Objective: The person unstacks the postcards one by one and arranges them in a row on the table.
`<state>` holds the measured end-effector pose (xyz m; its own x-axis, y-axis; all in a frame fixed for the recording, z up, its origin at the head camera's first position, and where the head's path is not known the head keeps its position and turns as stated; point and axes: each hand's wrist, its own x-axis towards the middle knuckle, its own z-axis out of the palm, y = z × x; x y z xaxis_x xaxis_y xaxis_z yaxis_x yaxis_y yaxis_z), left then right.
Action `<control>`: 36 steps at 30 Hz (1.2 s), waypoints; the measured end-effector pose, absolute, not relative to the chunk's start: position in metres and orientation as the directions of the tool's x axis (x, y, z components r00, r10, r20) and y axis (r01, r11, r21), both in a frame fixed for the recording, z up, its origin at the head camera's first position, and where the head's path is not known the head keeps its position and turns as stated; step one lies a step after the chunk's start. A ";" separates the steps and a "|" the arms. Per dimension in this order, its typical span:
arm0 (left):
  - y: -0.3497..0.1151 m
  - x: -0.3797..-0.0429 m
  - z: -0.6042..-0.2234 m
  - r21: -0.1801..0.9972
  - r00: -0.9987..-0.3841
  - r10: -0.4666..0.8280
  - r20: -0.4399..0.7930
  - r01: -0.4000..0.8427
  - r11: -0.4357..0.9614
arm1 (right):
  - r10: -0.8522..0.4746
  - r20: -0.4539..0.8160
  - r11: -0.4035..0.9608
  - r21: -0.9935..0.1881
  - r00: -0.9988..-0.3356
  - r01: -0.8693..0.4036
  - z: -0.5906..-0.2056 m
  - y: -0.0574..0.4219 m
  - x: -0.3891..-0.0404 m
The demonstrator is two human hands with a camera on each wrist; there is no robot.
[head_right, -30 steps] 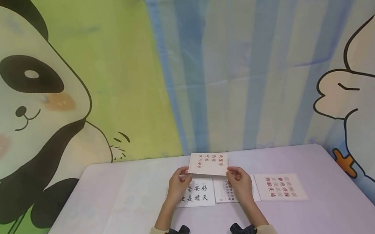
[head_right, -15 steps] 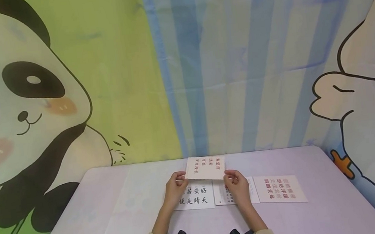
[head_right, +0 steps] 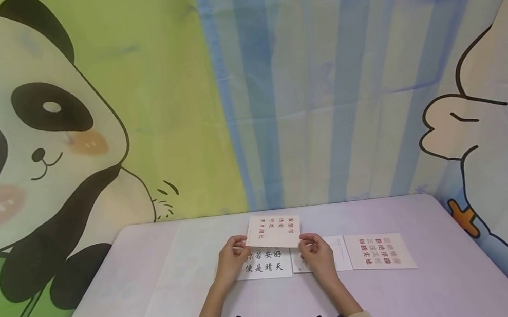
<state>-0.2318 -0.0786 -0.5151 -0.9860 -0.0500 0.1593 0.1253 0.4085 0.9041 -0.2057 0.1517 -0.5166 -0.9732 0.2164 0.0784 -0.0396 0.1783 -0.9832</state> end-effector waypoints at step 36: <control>-0.134 -0.204 -0.506 0.895 -0.981 -0.085 0.175 0.122 0.429 | 0.088 0.118 0.139 -0.985 -0.989 -0.106 -0.519 0.106 -0.188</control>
